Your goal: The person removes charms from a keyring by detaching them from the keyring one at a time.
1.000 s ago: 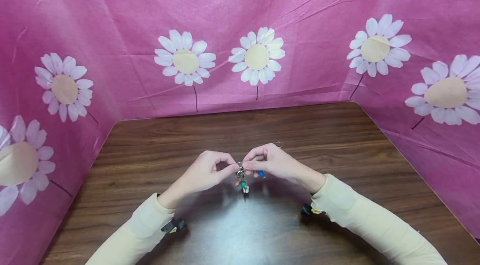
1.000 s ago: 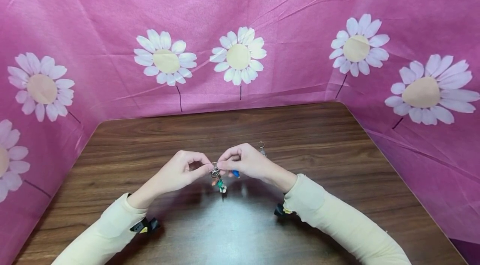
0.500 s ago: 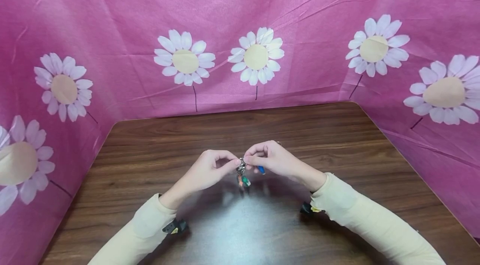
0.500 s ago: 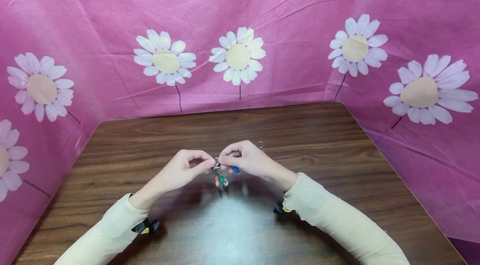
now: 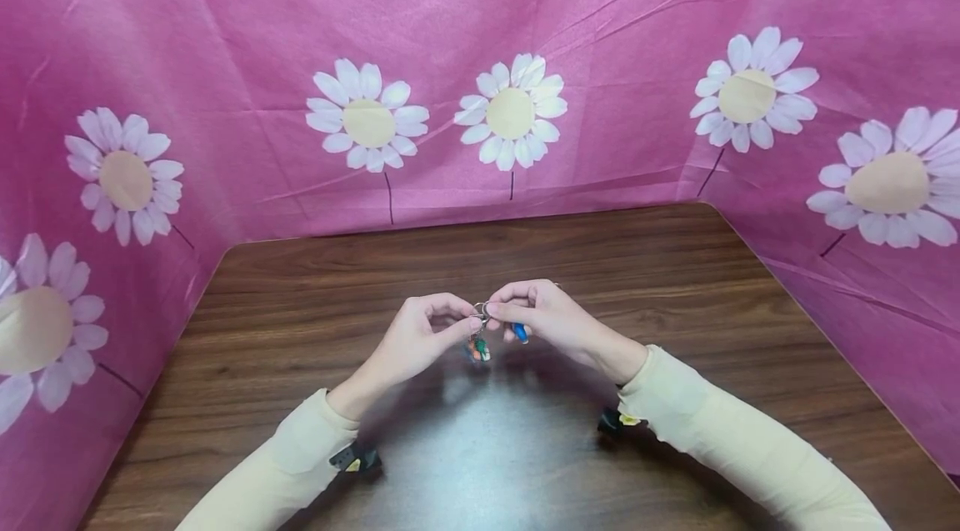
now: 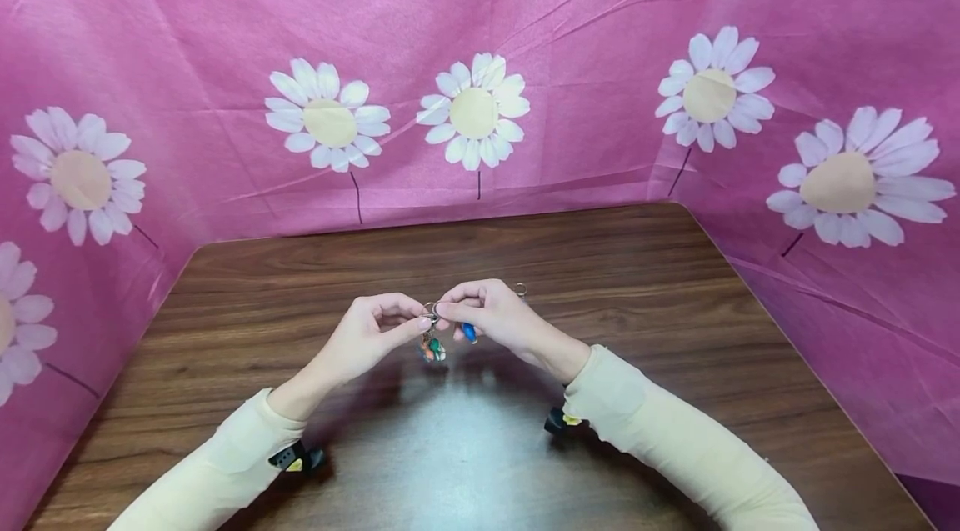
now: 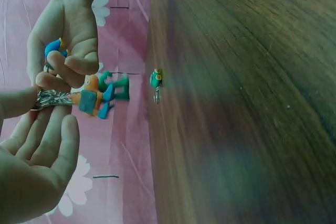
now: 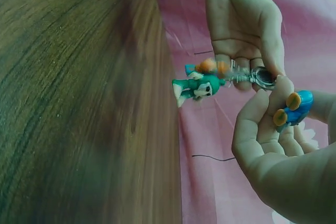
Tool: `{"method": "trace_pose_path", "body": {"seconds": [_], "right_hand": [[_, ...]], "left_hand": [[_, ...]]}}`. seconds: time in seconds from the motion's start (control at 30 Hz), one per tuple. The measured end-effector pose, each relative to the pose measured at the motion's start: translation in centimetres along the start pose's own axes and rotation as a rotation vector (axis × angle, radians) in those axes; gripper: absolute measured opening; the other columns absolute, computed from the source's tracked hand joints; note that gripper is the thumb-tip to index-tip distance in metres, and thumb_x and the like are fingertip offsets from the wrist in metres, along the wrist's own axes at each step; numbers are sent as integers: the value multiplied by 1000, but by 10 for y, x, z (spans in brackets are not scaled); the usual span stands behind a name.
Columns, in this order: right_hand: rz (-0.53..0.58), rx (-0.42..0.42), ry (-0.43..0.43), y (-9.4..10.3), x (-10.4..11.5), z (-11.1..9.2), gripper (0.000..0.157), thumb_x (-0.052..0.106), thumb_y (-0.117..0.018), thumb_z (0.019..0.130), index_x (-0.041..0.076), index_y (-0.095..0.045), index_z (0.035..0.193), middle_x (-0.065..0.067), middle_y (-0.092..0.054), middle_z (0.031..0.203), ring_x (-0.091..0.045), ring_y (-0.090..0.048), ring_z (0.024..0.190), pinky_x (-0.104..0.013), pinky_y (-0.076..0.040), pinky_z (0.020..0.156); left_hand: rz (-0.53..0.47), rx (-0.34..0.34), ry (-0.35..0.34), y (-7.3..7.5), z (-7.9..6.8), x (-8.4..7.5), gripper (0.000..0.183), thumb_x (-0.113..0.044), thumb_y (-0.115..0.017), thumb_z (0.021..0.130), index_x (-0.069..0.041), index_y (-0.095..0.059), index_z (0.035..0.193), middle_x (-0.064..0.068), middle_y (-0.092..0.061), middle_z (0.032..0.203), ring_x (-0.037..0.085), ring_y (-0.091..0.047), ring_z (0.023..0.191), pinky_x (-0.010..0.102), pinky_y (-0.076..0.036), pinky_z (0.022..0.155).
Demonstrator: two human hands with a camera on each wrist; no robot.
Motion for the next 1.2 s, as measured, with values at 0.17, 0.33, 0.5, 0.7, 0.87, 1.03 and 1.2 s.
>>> {"method": "trace_pose_path", "body": {"seconds": [0.17,0.33,0.5,0.7,0.87,1.03,1.2], "right_hand": [[-7,36,-24,-3,-2,-1,22,20,-74,94,2,-72,106,-21,-74,95,-13,-64,64,-26,-52,62],[18,70,-29,-6,-4,-2,17,15,-72,95,0,-70,103,-19,-74,93,-13,-63,64,-25,-53,62],[19,98,-27,-7,-5,-3,16,12,-70,96,-2,-69,103,-14,-75,89,-12,-63,63,-22,-52,58],[-10,124,-22,-6,-3,-3,20,16,-72,95,-3,-70,103,-22,-73,91,-12,-63,64,-24,-53,59],[-22,136,-34,-7,-3,-4,21,16,-71,96,-4,-70,104,-23,-72,90,-13,-64,65,-25,-54,59],[-24,118,-44,-4,-3,-4,22,16,-70,96,-4,-70,105,-16,-73,87,-12,-63,65,-24,-53,59],[59,58,-30,1,-3,-2,19,14,-68,97,-2,-69,107,-11,-73,86,-11,-63,66,-23,-52,60]], "left_hand": [[71,-20,30,3,0,-2,11,-12,-76,92,-3,-75,99,5,-76,88,21,-72,79,26,-58,73],[135,4,16,3,0,-5,9,-13,-77,91,-5,-76,95,3,-75,83,21,-71,76,28,-57,68],[199,30,9,2,0,-8,6,-13,-76,91,-7,-76,92,-1,-74,79,17,-69,72,28,-55,63],[193,129,4,-5,-1,-11,3,-8,-72,93,-7,-75,93,4,-75,77,21,-73,70,23,-50,55],[255,168,-3,-8,-1,-12,3,-12,-73,93,-10,-75,91,0,-74,76,13,-69,66,23,-49,53],[185,192,22,-9,0,-7,6,-16,-75,93,-10,-75,94,-1,-74,80,24,-70,73,25,-54,61],[19,162,47,-8,1,2,11,-12,-72,95,-3,-72,102,7,-73,89,34,-70,84,34,-60,74]]}}
Point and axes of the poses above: each hand's wrist, its own z-axis towards the middle knuckle, its own y-axis out of the back of the hand, x = y × z, the point moved 8 cm from there along z, towards the middle knuckle
